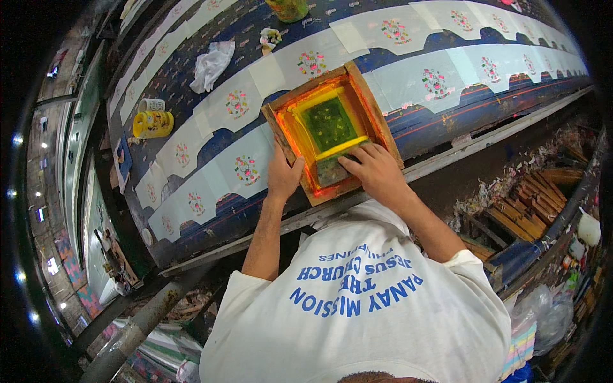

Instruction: The person uses a squeegee to spread green ink across a screen-printing frame held over a long roll of patterned fabric. The person repeatedly wipes the squeegee and repositions the frame along the fabric, continuing the same wiping motion throughout the clip.

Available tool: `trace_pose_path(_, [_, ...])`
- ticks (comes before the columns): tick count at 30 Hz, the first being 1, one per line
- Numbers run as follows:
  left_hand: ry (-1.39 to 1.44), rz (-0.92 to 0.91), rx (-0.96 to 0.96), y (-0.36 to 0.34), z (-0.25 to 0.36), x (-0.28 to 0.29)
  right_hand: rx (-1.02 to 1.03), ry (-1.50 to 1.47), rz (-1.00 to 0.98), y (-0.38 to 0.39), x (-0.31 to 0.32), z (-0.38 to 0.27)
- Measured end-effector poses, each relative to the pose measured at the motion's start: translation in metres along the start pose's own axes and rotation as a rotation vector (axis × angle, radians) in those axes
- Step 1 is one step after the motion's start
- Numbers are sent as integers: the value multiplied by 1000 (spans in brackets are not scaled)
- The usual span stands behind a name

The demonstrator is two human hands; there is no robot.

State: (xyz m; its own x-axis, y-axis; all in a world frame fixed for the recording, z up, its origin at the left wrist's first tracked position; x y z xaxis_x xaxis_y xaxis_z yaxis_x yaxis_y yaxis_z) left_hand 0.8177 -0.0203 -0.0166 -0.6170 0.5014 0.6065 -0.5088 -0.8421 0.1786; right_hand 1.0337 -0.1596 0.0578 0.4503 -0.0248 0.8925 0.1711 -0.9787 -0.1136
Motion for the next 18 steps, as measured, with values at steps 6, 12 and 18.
trace_pose_path(6, [18,-91,127,-2,5,5,-5,40,101,-92,0,37])
trace_pose_path(12, [16,-159,204,2,-17,-3,-39,-10,-105,-140,11,54])
trace_pose_path(18, [-8,-157,192,1,-3,4,-51,50,-122,-149,3,55])
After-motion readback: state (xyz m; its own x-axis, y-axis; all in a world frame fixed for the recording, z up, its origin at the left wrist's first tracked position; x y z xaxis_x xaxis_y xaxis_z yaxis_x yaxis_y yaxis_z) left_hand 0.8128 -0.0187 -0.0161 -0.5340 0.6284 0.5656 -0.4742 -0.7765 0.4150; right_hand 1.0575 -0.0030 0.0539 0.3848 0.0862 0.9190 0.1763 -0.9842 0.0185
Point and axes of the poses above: each hand's wrist, its own y-axis away from the middle knuckle, its own x-axis out of the back of the hand, z = x × y, the point moved 7 cm from there along -y, towards the middle knuckle, and after that the axes turned 4 degrees about -z, right-handed, at the moved point
